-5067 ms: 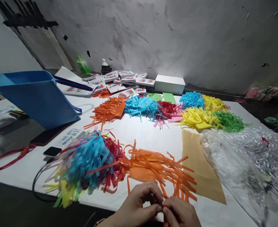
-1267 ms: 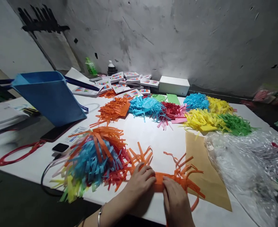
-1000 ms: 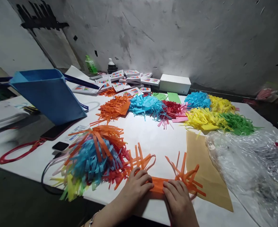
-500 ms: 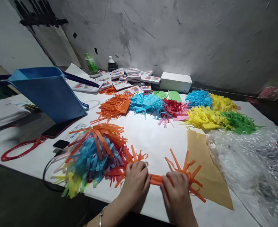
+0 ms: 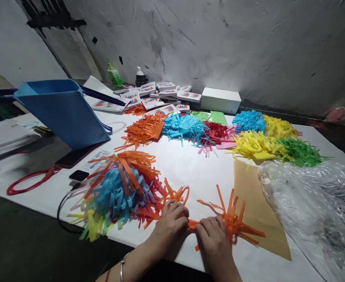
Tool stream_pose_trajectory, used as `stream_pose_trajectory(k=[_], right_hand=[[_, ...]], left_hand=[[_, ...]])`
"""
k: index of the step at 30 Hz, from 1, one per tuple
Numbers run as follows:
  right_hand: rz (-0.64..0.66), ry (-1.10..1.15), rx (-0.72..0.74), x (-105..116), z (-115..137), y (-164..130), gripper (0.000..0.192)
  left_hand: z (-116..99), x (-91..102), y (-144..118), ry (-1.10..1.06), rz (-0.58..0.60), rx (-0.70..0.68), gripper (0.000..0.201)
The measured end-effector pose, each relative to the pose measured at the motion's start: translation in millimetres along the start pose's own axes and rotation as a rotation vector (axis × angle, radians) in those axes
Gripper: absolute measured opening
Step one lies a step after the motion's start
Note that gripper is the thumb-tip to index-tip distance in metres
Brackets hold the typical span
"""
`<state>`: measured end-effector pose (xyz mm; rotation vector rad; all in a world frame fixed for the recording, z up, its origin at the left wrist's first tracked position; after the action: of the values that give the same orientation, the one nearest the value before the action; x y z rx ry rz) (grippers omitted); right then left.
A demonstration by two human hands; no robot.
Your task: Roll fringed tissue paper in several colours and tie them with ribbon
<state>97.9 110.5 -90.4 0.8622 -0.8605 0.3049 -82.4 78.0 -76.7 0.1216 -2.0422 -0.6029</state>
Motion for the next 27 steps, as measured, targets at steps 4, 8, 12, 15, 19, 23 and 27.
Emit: stream_pose_trajectory(k=[4, 8, 12, 15, 19, 23, 27], right_hand=[[0.008, -0.009, -0.071, 16.2, -16.6, -7.5, 0.028], [0.047, -0.078, -0.157, 24.0, -22.4, -9.0, 0.025], [-0.010, -0.222, -0.195, 18.8, -14.1, -5.4, 0.020], [-0.039, -0.114, -0.094, 10.9, -6.2, -3.0, 0.023], [-0.019, -0.012, -0.024, 4.7, -2.7, -2.3, 0.021], [-0.037, -0.013, -0.054, 4.6, 0.8, 0.7, 0.020], [-0.072, -0.058, -0.022, -1.9, 12.5, 8.2, 0.025]], left_hand=[[-1.8, 12.3, 0.7, -0.044, 0.121, 0.074, 0.018], [-5.4, 11.8, 3.8, 0.073, 0.142, 0.170, 0.021], [-8.3, 5.2, 10.4, 0.197, 0.174, 0.231, 0.014], [-8.1, 3.9, 11.8, 0.197, 0.178, 0.227, 0.011], [-4.4, 3.2, 6.9, 0.128, 0.127, 0.105, 0.009], [0.1, -1.4, 2.4, 0.121, 0.097, -0.069, 0.011], [2.9, -9.5, 2.4, 0.135, 0.085, -0.129, 0.014]])
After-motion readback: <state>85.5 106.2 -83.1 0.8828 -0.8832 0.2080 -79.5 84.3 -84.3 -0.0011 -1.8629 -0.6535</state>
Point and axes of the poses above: each hand's wrist, its own y-axis towards the middle knuckle, its own x-axis out of the back of the hand, z = x × y, the point moved 1 cm from there along y, towards the middle knuckle, and after that the axes turned 1 degree about y, right-handed, at the moved point
